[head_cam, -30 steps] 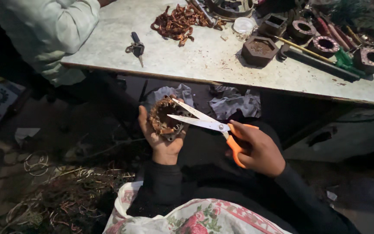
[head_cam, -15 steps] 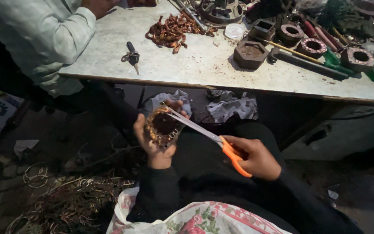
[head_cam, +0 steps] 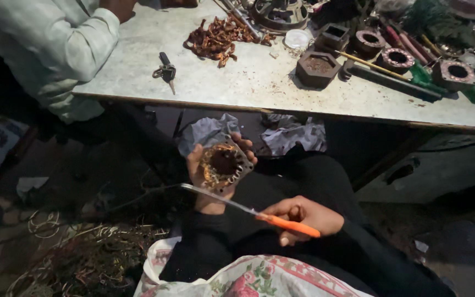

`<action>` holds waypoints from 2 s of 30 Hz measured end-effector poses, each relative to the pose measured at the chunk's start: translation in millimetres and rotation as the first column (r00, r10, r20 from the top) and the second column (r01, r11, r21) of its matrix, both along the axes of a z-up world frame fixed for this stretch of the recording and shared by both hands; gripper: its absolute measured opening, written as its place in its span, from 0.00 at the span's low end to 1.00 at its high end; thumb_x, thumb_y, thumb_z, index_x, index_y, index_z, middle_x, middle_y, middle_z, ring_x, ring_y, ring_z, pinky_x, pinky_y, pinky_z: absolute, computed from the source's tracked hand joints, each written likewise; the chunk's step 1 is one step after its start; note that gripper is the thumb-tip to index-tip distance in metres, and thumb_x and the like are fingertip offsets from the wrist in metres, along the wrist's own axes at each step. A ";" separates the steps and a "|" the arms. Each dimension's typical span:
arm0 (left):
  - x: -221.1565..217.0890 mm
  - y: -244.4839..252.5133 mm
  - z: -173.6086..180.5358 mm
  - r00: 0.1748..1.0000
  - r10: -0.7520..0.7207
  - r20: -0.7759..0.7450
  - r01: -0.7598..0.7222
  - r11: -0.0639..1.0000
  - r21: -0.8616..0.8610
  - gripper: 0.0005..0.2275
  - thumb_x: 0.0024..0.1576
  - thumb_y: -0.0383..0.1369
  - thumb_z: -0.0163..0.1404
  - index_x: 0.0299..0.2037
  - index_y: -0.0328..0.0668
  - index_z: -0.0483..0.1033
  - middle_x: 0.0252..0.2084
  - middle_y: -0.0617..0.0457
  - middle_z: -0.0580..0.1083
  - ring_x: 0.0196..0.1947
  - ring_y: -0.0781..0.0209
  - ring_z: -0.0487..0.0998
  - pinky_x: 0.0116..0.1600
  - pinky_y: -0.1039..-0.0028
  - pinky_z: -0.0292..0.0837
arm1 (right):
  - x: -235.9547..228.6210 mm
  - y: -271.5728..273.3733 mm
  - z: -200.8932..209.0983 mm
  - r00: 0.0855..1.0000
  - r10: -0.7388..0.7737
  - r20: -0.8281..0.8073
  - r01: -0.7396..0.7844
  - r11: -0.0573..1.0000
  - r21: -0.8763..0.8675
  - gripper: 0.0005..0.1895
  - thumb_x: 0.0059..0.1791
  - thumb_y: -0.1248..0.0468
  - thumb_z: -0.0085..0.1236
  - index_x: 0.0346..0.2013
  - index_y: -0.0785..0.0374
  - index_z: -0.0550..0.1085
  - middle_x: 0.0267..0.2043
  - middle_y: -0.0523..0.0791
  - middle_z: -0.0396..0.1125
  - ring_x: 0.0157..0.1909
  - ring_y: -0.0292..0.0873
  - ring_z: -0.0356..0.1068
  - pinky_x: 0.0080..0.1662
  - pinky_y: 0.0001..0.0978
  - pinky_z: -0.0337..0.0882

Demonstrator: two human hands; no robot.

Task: The person uses orange-handled scissors to cut and remove copper wire from a metal stator core. They also use a wooden stick and a hammer to loosen and extract the wire. The removed copper pieces are placed on the table.

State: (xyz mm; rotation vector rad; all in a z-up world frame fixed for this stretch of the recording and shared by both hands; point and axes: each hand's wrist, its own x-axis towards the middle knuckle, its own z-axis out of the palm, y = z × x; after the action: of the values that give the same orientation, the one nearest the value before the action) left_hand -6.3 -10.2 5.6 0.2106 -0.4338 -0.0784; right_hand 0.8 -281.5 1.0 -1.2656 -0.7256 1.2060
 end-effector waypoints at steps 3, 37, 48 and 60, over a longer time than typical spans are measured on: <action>-3.2 -6.8 -8.1 0.992 0.107 -0.072 -0.112 0.991 -0.074 0.34 0.63 0.55 0.44 0.63 0.25 0.66 0.58 0.32 0.72 0.58 0.36 0.76 0.65 0.47 0.72 | -2.3 -4.8 9.4 0.983 -0.165 -0.080 0.168 0.985 0.034 0.41 0.42 0.61 0.77 0.65 0.70 0.67 0.34 0.38 0.64 0.22 0.26 0.58 0.23 0.20 0.55; -11.4 -15.6 -4.5 0.729 0.660 0.181 -0.663 0.747 -0.053 0.39 0.60 0.60 0.51 0.70 0.31 0.62 0.68 0.36 0.68 0.68 0.40 0.69 0.76 0.53 0.60 | -33.8 32.9 -19.2 0.694 0.526 -0.491 -0.025 0.700 0.714 0.51 0.54 0.33 0.46 0.69 0.79 0.53 0.28 0.44 0.64 0.24 0.35 0.63 0.31 0.24 0.66; -14.4 -19.0 5.0 0.649 0.755 0.095 -0.753 0.655 -0.060 0.38 0.62 0.60 0.49 0.69 0.32 0.61 0.65 0.36 0.68 0.67 0.44 0.69 0.78 0.57 0.58 | -36.7 36.1 -29.4 0.654 0.529 -0.541 0.000 0.715 0.699 0.48 0.57 0.35 0.44 0.68 0.81 0.54 0.28 0.44 0.64 0.21 0.33 0.60 0.26 0.22 0.62; -30.9 -45.3 15.4 0.527 0.757 0.387 -0.850 0.469 0.241 0.41 0.61 0.64 0.47 0.72 0.36 0.54 0.65 0.37 0.66 0.73 0.44 0.66 0.78 0.54 0.62 | -45.8 34.3 -10.9 0.744 0.511 -0.430 -0.057 0.691 0.721 0.60 0.49 0.24 0.40 0.69 0.77 0.49 0.37 0.49 0.66 0.37 0.42 0.68 0.43 0.35 0.70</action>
State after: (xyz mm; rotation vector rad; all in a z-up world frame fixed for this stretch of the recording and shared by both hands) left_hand -37.3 -55.5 21.0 0.8444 -0.5056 0.8452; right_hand -45.0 -247.2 -9.9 -0.0972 -0.7908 1.3382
